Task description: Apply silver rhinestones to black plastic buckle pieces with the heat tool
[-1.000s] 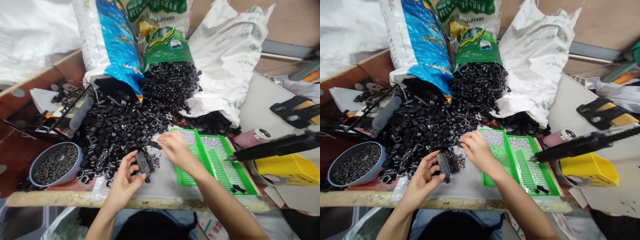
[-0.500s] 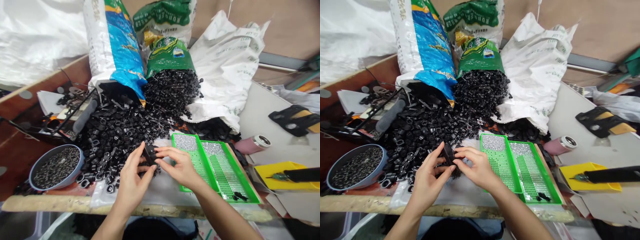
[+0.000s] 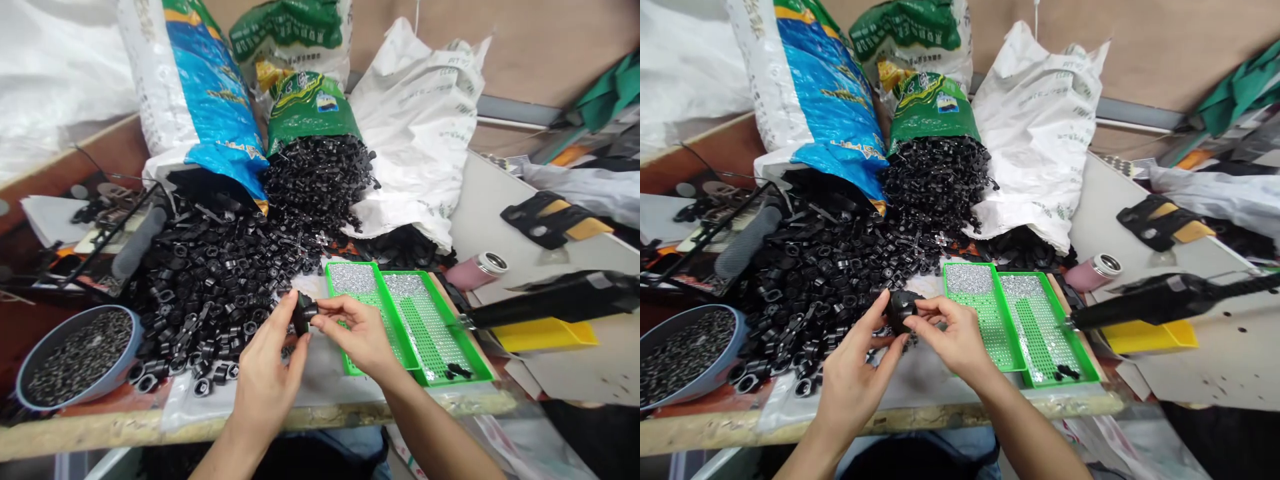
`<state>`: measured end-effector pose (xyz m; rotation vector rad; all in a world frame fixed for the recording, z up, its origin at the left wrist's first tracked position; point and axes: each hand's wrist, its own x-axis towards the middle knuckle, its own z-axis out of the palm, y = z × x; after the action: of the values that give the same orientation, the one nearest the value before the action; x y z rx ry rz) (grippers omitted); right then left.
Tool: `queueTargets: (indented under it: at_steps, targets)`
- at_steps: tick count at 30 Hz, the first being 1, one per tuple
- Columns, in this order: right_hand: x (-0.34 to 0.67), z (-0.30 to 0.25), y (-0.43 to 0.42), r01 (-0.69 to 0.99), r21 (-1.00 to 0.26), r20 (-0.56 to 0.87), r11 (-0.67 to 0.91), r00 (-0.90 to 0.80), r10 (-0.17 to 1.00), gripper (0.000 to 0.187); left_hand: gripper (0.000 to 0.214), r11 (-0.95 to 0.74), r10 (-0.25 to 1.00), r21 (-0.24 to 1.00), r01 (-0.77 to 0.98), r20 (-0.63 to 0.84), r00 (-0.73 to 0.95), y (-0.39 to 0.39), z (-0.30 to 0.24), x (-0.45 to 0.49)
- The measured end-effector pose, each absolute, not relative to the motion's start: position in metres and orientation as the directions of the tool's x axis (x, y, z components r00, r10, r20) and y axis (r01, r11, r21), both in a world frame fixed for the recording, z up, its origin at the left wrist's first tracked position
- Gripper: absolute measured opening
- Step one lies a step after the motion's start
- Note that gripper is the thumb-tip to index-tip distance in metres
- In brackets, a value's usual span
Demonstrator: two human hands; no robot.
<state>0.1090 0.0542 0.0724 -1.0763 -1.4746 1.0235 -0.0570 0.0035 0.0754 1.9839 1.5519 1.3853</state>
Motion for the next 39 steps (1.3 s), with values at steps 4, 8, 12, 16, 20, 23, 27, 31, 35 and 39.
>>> queueTargets:
  at_steps: [4,8,12,16,20,23,27,31,35,39]
  targets:
    - [0.113,0.071,0.052,0.094,-0.958,0.267,0.272,-0.059,0.962,0.024,0.064,-0.358,0.894,0.736,0.574,0.447,-0.015,0.004,0.076,-0.052]
    - [0.114,0.071,0.051,0.106,-0.939,0.327,0.328,-0.030,0.944,0.024,0.061,-0.360,0.903,0.738,0.571,0.429,0.015,0.004,0.076,-0.050]
    - [0.113,0.076,0.039,0.250,-0.881,0.405,0.401,-0.037,0.914,0.020,0.043,-0.395,0.887,0.711,0.581,0.460,0.039,0.005,0.074,-0.048]
    - [0.142,0.085,0.028,0.564,-0.549,0.687,0.618,-0.118,0.717,0.021,0.024,-0.386,0.898,0.786,0.484,0.441,0.001,0.010,0.070,-0.041]
    - [0.219,0.091,0.049,0.826,-0.419,0.904,0.377,0.417,0.093,0.063,0.023,-0.264,0.964,0.907,0.327,0.263,0.049,0.019,0.066,-0.021]
    - [0.272,0.084,0.077,0.457,-0.791,0.610,0.406,0.630,0.480,0.063,0.027,-0.164,0.981,0.966,0.201,0.137,0.140,0.026,0.059,0.005]
    - [0.292,0.060,0.087,0.095,-0.950,0.301,0.297,0.520,0.799,0.054,0.031,-0.060,0.968,0.988,0.144,0.023,0.249,0.036,0.045,0.040]
    - [0.281,0.037,0.070,0.111,-0.948,0.293,0.298,0.669,0.683,0.041,0.035,0.023,0.951,0.986,0.166,-0.073,0.301,0.039,0.034,0.058]
    - [0.272,0.026,0.062,0.097,-0.953,0.270,0.288,0.706,0.654,0.039,0.036,0.056,0.941,0.985,0.165,-0.107,0.322,0.039,0.029,0.060]
    - [0.268,0.025,0.066,0.105,-0.957,0.262,0.271,0.713,0.650,0.040,0.038,0.069,0.934,0.982,0.177,-0.126,0.335,0.038,0.027,0.058]
